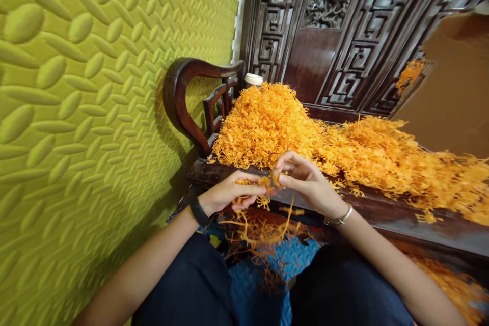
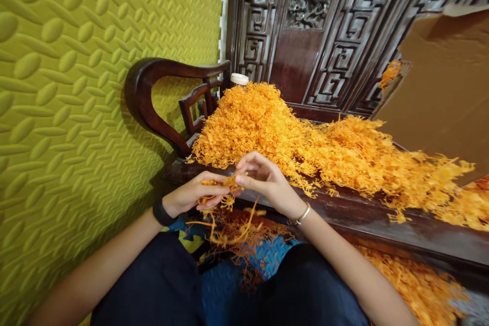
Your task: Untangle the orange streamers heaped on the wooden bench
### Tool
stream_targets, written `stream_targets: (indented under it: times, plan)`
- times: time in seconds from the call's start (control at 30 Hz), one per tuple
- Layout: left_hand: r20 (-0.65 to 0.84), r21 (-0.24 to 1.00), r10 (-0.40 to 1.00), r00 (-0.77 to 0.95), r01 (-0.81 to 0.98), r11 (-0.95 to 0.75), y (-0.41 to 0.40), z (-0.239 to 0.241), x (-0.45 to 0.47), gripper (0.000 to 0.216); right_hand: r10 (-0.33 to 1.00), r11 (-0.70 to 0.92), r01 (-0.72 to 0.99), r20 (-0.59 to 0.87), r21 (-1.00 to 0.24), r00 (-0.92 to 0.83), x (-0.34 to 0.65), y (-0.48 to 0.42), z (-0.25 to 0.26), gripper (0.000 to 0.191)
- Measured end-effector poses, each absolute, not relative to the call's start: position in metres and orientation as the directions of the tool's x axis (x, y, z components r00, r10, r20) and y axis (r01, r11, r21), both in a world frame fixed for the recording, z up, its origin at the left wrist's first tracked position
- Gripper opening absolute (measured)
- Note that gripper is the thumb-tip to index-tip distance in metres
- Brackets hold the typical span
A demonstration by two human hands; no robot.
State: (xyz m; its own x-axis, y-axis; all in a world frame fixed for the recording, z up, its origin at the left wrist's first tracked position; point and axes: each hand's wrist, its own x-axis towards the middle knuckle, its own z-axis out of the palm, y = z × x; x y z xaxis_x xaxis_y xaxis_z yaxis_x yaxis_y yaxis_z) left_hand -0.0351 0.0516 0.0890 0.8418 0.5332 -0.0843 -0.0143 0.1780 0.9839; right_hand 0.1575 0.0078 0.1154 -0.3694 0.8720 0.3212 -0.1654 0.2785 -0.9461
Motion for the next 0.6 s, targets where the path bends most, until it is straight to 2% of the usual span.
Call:
stream_targets:
  times: [0.07,0.13,0.27,0.33,0.43,0.53,0.6]
  plan:
    - [-0.101,0.991,0.593,0.799,0.027,0.133,0.055,0.086,-0.031,0.023,0.879,0.381,-0.074,0.386,-0.922,-0.281,0.16,0.01,0.112,0.018]
    - [-0.115,0.992,0.621,0.775,0.06,0.109,0.056,0.086,-0.029,0.023,0.854,0.472,0.031,0.448,-0.881,-0.265,0.162,0.012,0.11,0.017]
    - [-0.131,0.991,0.642,0.755,0.096,0.09,0.053,0.088,-0.026,0.022,0.748,0.641,0.237,0.526,-0.73,-0.404,0.164,0.013,0.11,0.005]
    - [-0.133,0.991,0.653,0.745,0.113,0.073,0.051,0.09,-0.025,0.024,0.725,0.683,0.346,0.539,-0.643,-0.43,0.163,0.013,0.109,0.005]
    - [-0.126,0.987,0.664,0.737,0.158,0.011,0.048,0.09,-0.026,0.024,0.756,0.654,0.454,0.514,-0.605,-0.405,0.161,0.014,0.107,0.011]
    - [-0.091,0.975,0.669,0.737,0.201,-0.089,0.046,0.089,-0.026,0.022,0.828,0.559,0.497,0.422,-0.664,-0.369,0.159,0.016,0.104,0.033]
    - [-0.072,0.961,0.678,0.732,0.232,-0.148,0.045,0.088,-0.026,0.023,0.859,0.509,0.535,0.357,-0.674,-0.368,0.158,0.016,0.103,0.028]
